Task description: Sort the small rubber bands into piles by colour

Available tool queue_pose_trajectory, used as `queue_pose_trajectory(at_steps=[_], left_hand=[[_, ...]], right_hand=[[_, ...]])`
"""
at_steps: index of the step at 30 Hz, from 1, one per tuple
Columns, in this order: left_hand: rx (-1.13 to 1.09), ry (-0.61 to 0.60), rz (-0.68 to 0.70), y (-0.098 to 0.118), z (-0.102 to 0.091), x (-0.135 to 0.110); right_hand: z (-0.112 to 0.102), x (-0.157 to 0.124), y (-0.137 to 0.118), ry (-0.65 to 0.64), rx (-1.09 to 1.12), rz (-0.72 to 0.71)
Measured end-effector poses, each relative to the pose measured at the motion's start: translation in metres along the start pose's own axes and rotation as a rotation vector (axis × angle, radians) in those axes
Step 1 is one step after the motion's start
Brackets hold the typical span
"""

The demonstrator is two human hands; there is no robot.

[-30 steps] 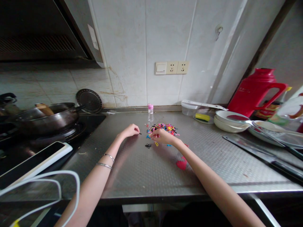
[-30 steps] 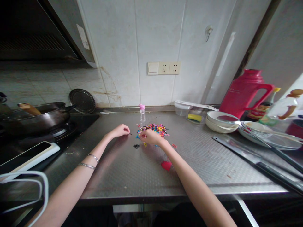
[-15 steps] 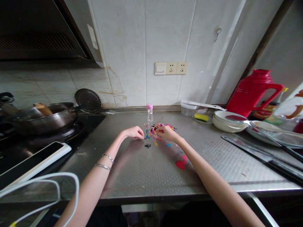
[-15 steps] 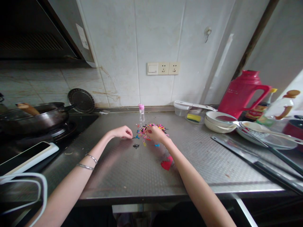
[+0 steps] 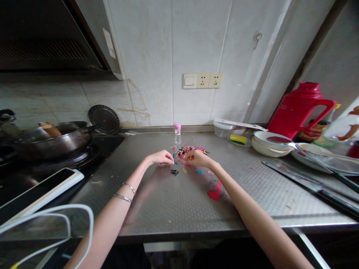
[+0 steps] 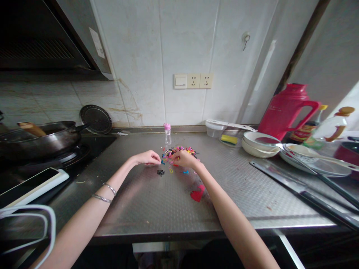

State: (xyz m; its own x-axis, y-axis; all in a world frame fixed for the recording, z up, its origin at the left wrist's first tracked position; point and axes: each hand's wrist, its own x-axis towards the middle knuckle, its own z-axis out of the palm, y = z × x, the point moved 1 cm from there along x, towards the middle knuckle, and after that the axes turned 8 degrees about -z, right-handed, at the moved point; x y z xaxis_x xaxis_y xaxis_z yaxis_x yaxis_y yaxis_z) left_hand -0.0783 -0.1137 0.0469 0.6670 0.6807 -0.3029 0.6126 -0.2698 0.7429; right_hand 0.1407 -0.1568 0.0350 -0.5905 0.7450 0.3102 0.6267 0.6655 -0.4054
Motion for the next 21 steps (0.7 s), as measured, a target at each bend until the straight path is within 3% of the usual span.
queue_pose_trajectory(at_steps=[5, 10, 14, 21], left_hand=[[-0.059, 0.132, 0.012, -0.007, -0.003, 0.006], [-0.102, 0.201, -0.019, -0.015, -0.004, 0.012], [-0.121, 0.227, -0.019, -0.018, -0.005, 0.014], [-0.13, 0.234, -0.061, -0.019, -0.002, 0.015]], right_hand=[[0.001, 0.002, -0.008, -0.016, 0.02, -0.062], [0.005, 0.003, -0.009, -0.09, -0.013, -0.004], [0.009, 0.003, -0.01, -0.128, -0.082, 0.089], [0.01, 0.003, -0.017, -0.174, -0.184, 0.131]])
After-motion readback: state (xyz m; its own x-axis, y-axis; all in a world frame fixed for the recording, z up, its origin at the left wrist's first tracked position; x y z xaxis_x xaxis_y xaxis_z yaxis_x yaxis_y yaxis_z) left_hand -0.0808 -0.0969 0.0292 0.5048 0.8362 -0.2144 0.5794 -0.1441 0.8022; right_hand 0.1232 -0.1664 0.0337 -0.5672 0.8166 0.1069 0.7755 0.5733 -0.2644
